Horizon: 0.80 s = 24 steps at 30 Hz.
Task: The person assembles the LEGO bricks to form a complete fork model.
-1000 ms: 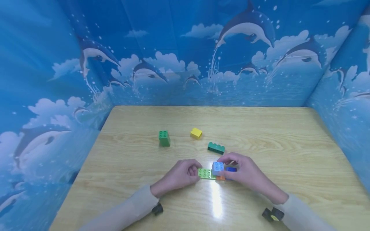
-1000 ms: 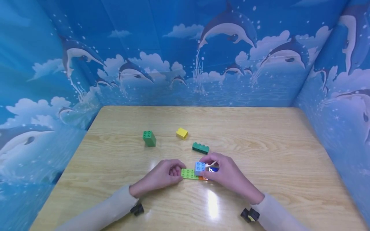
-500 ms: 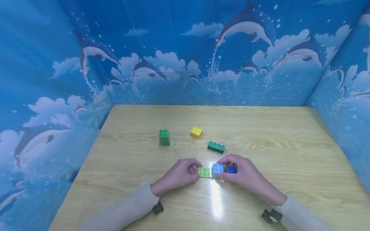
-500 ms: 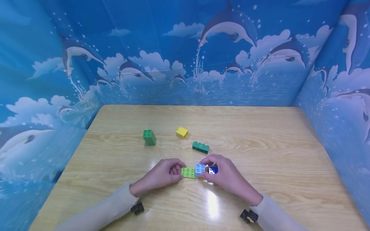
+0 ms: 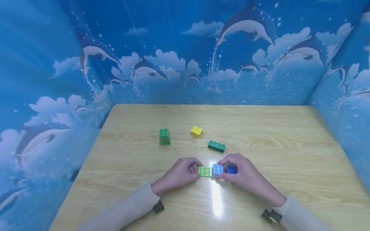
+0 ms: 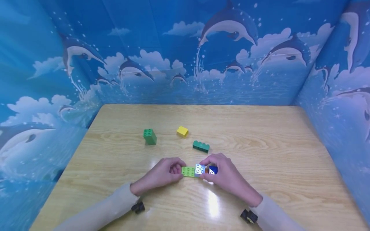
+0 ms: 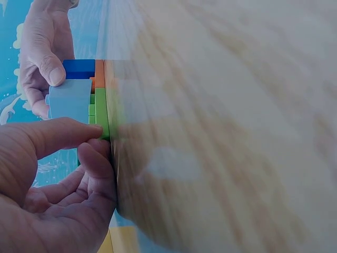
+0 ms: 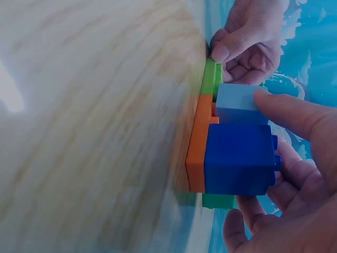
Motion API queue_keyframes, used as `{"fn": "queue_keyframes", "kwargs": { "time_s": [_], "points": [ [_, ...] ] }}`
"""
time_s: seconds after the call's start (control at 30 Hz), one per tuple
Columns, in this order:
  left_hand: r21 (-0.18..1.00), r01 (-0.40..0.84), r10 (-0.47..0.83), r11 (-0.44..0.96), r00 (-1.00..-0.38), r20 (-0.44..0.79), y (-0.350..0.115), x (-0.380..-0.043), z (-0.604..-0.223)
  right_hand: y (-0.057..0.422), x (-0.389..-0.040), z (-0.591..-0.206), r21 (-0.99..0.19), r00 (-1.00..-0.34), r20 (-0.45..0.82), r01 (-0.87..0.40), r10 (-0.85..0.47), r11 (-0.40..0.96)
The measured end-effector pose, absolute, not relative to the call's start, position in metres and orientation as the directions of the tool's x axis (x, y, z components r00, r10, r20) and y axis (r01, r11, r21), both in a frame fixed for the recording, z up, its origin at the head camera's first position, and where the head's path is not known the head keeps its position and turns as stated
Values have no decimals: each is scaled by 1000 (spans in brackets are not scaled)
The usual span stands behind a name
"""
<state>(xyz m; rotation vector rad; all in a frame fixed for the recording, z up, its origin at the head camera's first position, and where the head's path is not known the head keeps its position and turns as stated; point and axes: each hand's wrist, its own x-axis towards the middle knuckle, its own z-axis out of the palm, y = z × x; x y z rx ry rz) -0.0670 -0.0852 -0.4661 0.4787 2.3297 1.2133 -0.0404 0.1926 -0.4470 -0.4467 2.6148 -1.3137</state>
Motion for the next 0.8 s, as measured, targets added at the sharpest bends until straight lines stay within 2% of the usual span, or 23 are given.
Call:
{"fn": "queue_keyframes", "kwargs": {
  "time_s": [0.3, 0.67, 0.8],
  "points": [
    [832, 93, 502, 547, -832, -236, -85, -68, -466, 191, -41, -450, -798, -941, -6, -199, -337, 569],
    [842, 86, 514, 532, -823, -241, -85, -67, -464, 193, -40, -454, -885, -942, -80, -83, -327, 458],
    [842, 55, 479, 537, -842, -250, -86, -67, -462, 192, -40, -457, -888, -940, -94, -69, -328, 454]
  ]
}}
